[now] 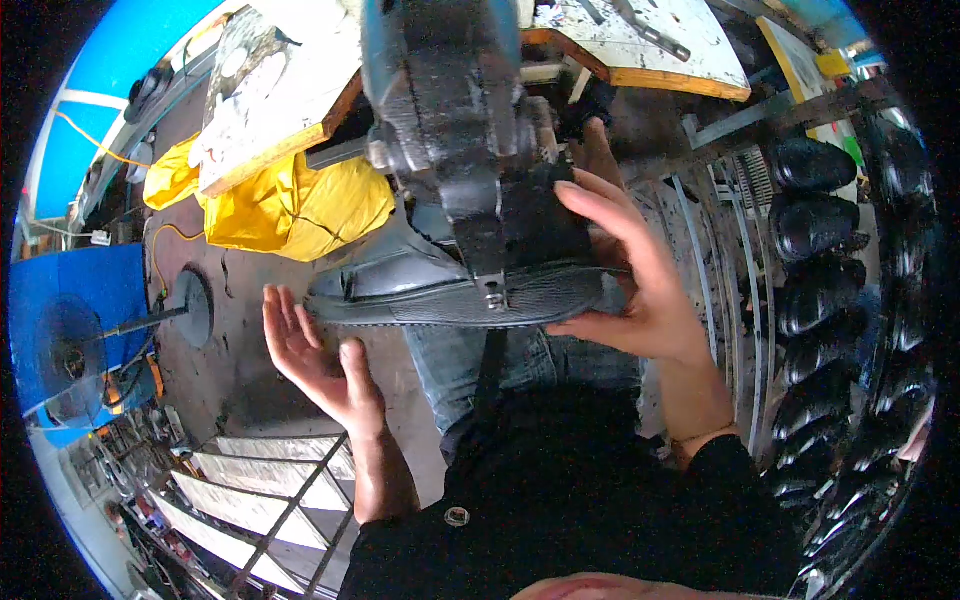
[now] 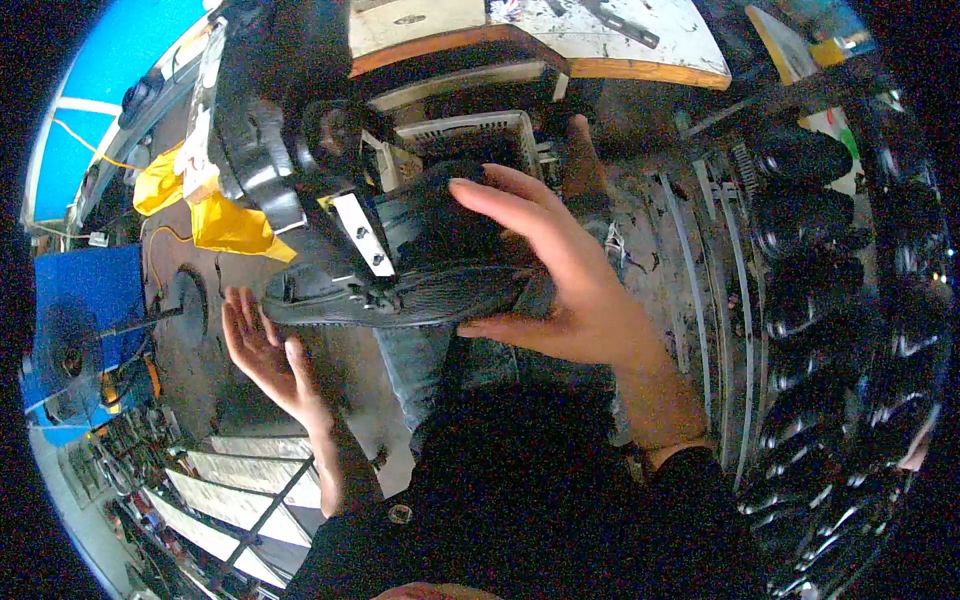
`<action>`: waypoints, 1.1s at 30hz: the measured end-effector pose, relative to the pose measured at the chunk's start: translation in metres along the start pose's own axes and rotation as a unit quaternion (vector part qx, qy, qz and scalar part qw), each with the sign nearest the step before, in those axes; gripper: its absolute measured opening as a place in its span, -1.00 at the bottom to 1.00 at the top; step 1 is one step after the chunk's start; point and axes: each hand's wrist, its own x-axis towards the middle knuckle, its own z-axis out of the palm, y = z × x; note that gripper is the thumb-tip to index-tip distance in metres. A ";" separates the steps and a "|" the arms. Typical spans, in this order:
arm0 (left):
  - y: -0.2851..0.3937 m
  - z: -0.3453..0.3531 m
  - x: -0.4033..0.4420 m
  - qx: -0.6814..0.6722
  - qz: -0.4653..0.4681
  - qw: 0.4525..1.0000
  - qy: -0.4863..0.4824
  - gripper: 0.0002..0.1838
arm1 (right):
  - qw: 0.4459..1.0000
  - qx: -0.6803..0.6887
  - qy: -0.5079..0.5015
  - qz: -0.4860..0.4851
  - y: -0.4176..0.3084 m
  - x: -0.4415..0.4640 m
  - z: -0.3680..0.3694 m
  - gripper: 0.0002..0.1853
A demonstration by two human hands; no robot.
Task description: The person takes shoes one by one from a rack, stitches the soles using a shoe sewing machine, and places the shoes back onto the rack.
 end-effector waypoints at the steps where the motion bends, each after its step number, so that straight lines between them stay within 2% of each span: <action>1: 0.009 0.003 0.003 -0.005 0.029 0.999 -0.020 0.03 | 1.000 -0.006 -0.009 0.021 -0.004 0.001 -0.001 -0.05; 2: 0.021 0.005 0.010 -0.008 0.028 0.999 -0.024 0.03 | 1.000 -0.008 -0.005 0.023 -0.007 0.002 0.000 -0.05; 4: 0.047 0.013 0.030 0.109 0.136 0.954 -0.245 0.12 | 0.999 -0.043 -0.020 0.017 -0.010 0.005 0.001 -0.06; 6: 0.065 0.033 0.041 0.155 0.155 0.926 -0.309 0.21 | 0.995 -0.091 -0.034 0.006 -0.016 0.009 -0.001 -0.07; 8: 0.068 0.048 0.045 0.135 0.151 0.925 -0.320 0.19 | 0.991 -0.127 -0.041 -0.004 -0.023 0.012 -0.004 -0.08; 10: 0.069 0.058 0.052 0.098 0.068 0.909 -0.398 0.11 | 0.977 -0.205 -0.044 -0.030 -0.032 0.014 -0.005 -0.10; 11: 0.070 0.062 0.053 0.077 0.063 0.914 -0.394 0.02 | 0.971 -0.231 -0.044 -0.038 -0.036 0.015 -0.006 -0.11; 12: 0.066 0.064 0.052 0.076 0.066 0.912 -0.399 0.02 | 0.974 -0.223 -0.050 -0.010 -0.041 0.016 -0.005 -0.09; 13: 0.059 0.064 0.050 0.034 0.033 0.917 -0.396 0.00 | 0.975 -0.214 -0.056 0.018 -0.044 0.017 -0.005 -0.07; 16: 0.054 0.064 0.040 -0.043 -0.061 0.922 -0.381 -0.06 | 0.977 -0.208 -0.043 0.015 -0.045 0.021 -0.003 -0.06; 17: 0.055 0.063 0.035 -0.116 -0.168 0.910 -0.360 -0.05 | 0.974 -0.216 -0.060 0.027 -0.043 0.021 -0.004 0.02; 18: 0.055 0.062 0.032 -0.186 -0.273 0.883 -0.333 -0.05 | 0.975 -0.214 -0.060 0.028 -0.037 0.019 -0.003 0.02; 21: 0.045 0.065 0.020 -0.244 -0.277 0.881 -0.296 -0.02 | 0.995 -0.097 0.021 -0.030 0.009 -0.003 0.002 0.22; 23: 0.032 0.068 0.006 -0.296 -0.253 0.888 -0.246 0.01 | 0.995 -0.028 0.088 -0.028 0.052 -0.028 0.022 0.14; 24: 0.024 0.068 -0.003 -0.294 -0.254 0.888 -0.247 0.01 | 0.995 -0.027 0.089 -0.027 0.070 -0.041 0.029 0.14; 26: 0.009 0.070 -0.016 -0.284 -0.239 0.895 -0.248 0.05 | 0.993 0.024 0.043 0.110 0.092 -0.064 0.036 0.16; 27: 0.002 0.071 -0.021 -0.274 -0.232 0.898 -0.253 0.06 | 0.992 0.028 0.049 0.111 0.093 -0.070 0.030 0.16; 28: -0.005 0.072 -0.026 -0.264 -0.226 0.901 -0.259 0.08 | 0.994 -0.005 0.031 0.107 0.092 -0.074 0.019 0.07; 29: -0.007 0.075 -0.033 -0.304 -0.286 0.878 -0.235 0.07 | 0.994 -0.039 0.011 0.104 0.090 -0.077 0.009 -0.01; 30: -0.010 0.076 -0.038 -0.342 -0.346 0.848 -0.208 0.07 | 0.994 -0.034 0.014 0.105 0.087 -0.078 0.000 -0.01; 32: -0.016 0.077 -0.045 -0.328 -0.349 0.853 -0.206 0.04 | 0.991 -0.116 -0.001 0.068 0.077 -0.074 -0.024 -0.09; 33: -0.012 0.082 -0.047 -0.363 -0.348 0.840 -0.203 0.03 | 0.991 -0.116 0.000 0.067 0.069 -0.073 -0.035 -0.09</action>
